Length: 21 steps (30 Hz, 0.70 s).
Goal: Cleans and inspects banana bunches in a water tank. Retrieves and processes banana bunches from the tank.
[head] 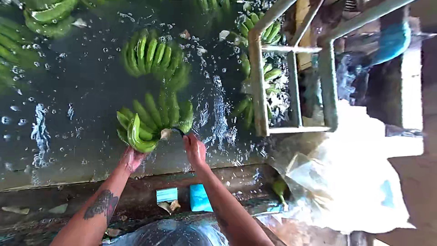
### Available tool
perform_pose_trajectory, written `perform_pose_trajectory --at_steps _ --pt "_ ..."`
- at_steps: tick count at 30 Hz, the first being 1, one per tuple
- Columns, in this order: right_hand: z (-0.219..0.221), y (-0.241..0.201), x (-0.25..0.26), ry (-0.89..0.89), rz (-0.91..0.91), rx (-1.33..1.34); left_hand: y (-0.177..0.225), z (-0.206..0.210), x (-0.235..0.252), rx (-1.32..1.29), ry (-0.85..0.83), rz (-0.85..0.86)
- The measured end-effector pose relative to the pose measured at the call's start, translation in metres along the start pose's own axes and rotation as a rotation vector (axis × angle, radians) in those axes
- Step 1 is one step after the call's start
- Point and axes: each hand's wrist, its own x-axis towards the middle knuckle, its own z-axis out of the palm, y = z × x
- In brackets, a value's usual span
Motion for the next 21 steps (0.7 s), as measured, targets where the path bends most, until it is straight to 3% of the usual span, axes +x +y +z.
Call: perform_pose_trajectory --at_steps 3,8,11,14,18,21 --pt "-0.006 -0.007 0.004 -0.001 0.03 -0.109 -0.014 0.018 -0.017 -0.122 -0.059 -0.017" --pt "-0.003 -0.015 0.022 0.084 0.09 -0.143 -0.042 0.077 -0.04 -0.293 0.074 0.034" --pt "0.002 -0.005 0.019 -0.057 0.107 0.117 -0.059 0.09 -0.034 -0.317 0.146 0.082" --pt "-0.012 0.025 0.007 -0.242 0.073 0.446 -0.062 0.08 -0.043 -0.316 0.089 0.049" --pt "-0.011 0.027 0.0 -0.174 0.078 0.406 -0.064 0.091 -0.052 -0.311 0.098 0.059" --pt "-0.033 0.013 -0.029 -0.341 0.022 0.563 -0.056 0.102 -0.036 -0.285 0.053 0.092"
